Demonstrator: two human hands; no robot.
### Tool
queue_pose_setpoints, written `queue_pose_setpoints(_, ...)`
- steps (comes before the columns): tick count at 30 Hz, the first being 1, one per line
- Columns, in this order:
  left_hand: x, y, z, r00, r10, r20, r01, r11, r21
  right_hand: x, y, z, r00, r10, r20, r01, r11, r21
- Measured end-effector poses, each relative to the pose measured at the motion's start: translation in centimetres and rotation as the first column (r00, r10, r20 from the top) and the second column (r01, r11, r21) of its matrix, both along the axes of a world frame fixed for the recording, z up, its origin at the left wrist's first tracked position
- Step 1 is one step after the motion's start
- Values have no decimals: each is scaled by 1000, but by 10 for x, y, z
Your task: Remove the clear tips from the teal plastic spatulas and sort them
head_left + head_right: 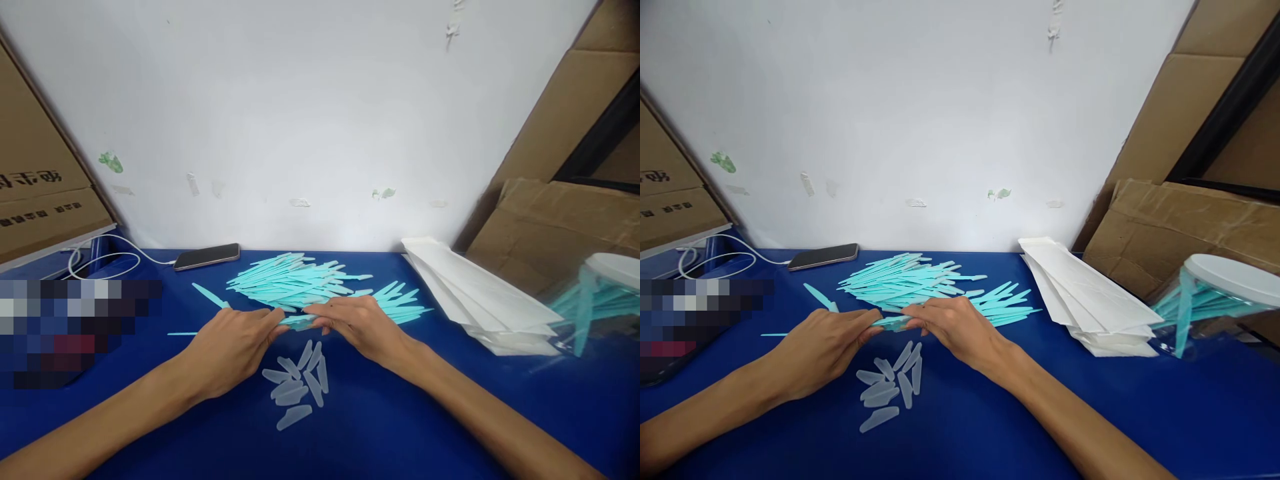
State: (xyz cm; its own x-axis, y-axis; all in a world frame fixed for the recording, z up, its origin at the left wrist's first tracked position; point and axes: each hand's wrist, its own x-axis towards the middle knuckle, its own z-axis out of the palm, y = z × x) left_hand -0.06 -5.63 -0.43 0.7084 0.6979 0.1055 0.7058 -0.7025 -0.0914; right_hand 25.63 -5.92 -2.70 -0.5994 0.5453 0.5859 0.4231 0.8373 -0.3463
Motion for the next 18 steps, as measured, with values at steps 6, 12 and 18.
queue_pose_setpoints(6,-2,2,-2,1000,-21,22,20,999,31,3,-1,-3,1000,1,-6,-1,997,-73)
queue_pose_setpoints(12,-7,10,-3,1000,-8,7,7,997,73,6,2,6,992,-111,-63,98,980,-171)
queue_pose_setpoints(18,-16,19,0,999,48,-7,-47,995,83,23,8,11,980,-187,-65,175,972,-156)
